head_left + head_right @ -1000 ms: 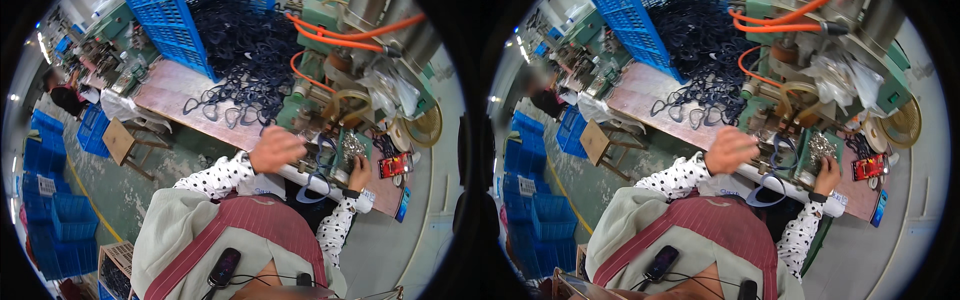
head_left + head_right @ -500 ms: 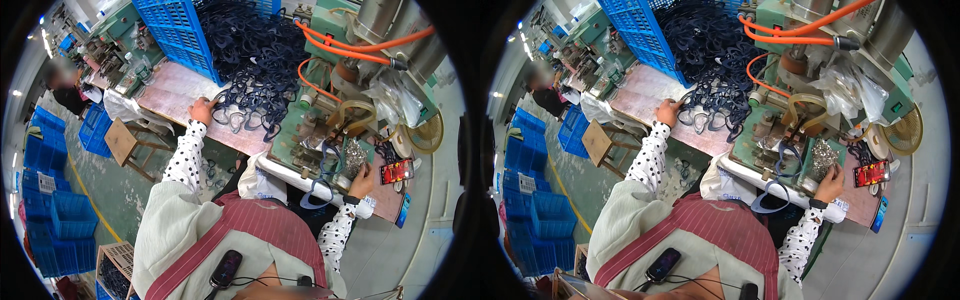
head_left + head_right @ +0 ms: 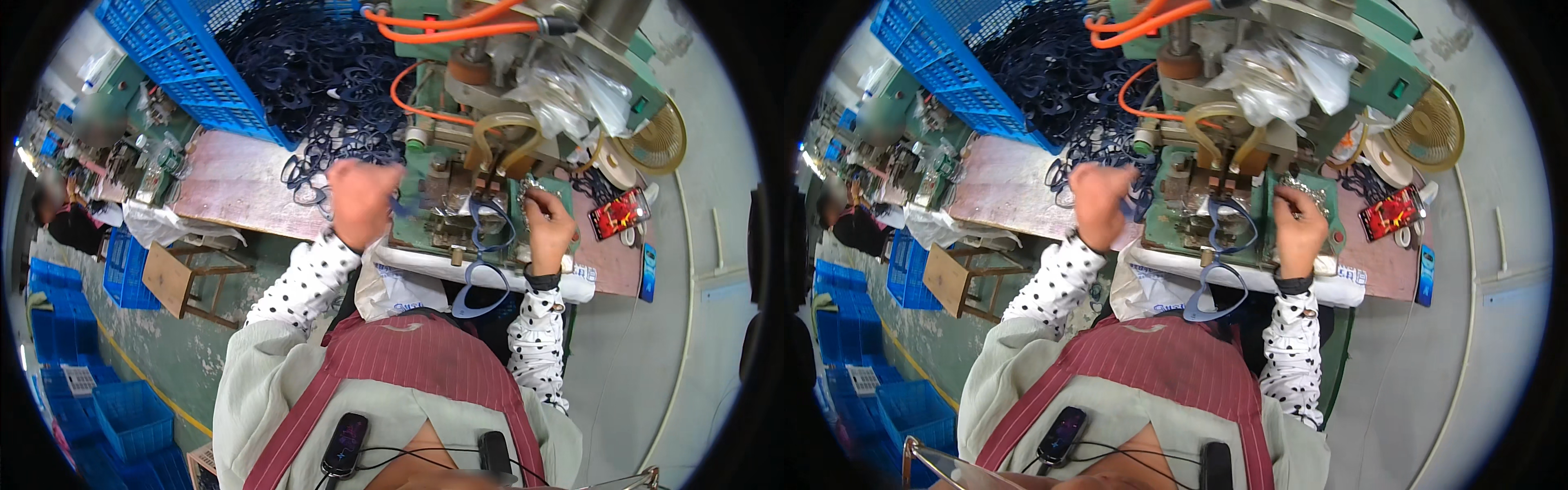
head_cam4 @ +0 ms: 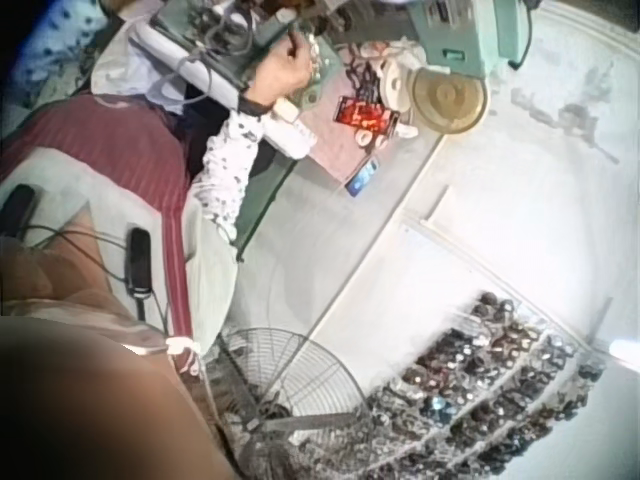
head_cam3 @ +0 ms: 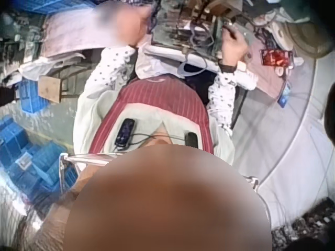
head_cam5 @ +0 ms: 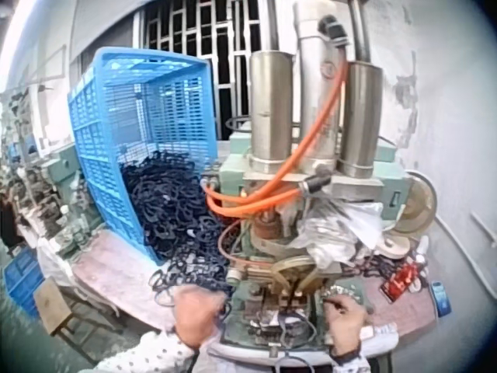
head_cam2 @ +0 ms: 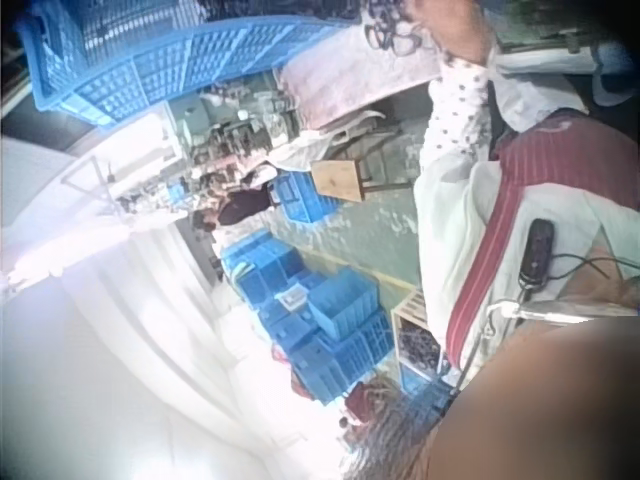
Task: The person repeatedly picks up dark plastic eyeglass frames and small metal components, inserts the components into the frames, and places the assembled units on the work surface. The process is repeated continuously throughout the clip.
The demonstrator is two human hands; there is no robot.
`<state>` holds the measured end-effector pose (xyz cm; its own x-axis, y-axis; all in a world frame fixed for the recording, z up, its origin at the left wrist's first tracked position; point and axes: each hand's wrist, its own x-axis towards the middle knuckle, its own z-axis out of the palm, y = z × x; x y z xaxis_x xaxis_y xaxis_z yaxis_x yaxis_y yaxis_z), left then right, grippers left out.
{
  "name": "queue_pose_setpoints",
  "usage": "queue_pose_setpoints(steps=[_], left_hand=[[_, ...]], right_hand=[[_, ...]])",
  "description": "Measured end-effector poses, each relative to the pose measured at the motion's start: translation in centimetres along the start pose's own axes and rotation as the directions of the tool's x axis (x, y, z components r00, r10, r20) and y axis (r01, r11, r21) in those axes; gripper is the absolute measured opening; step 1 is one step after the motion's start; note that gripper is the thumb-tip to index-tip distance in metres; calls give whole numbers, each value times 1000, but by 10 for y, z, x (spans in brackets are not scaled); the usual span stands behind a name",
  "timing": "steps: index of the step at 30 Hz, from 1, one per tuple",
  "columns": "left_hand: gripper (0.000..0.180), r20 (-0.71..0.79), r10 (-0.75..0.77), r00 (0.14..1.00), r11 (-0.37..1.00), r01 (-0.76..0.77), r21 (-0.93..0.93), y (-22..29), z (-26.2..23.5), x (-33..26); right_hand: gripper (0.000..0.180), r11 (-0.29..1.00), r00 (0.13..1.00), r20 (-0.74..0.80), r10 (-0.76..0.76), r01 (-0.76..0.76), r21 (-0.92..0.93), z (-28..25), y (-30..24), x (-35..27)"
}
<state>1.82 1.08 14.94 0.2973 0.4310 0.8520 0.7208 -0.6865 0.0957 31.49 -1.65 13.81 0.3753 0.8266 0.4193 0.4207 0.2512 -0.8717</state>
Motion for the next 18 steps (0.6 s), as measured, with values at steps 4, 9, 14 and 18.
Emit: queue_pose_setpoints(steps=[4,9,14,18], left_hand=[[39,-25,267,963,925,-264,-272,75,11,18],[43,-5,316,949,800,-269,-536,85,27,18],[42,-20,437,899,741,-372,-559,85,22,16],[40,-93,471,877,674,-425,-604,88,13,19]], right_hand=[[16,969,978,159,133,-162,188,9,-40,-10],[36,925,957,200,209,-259,276,19,-55,-15],[46,938,967,180,182,-226,264,30,-60,-8],[50,910,962,192,195,-251,329,34,-61,-8]])
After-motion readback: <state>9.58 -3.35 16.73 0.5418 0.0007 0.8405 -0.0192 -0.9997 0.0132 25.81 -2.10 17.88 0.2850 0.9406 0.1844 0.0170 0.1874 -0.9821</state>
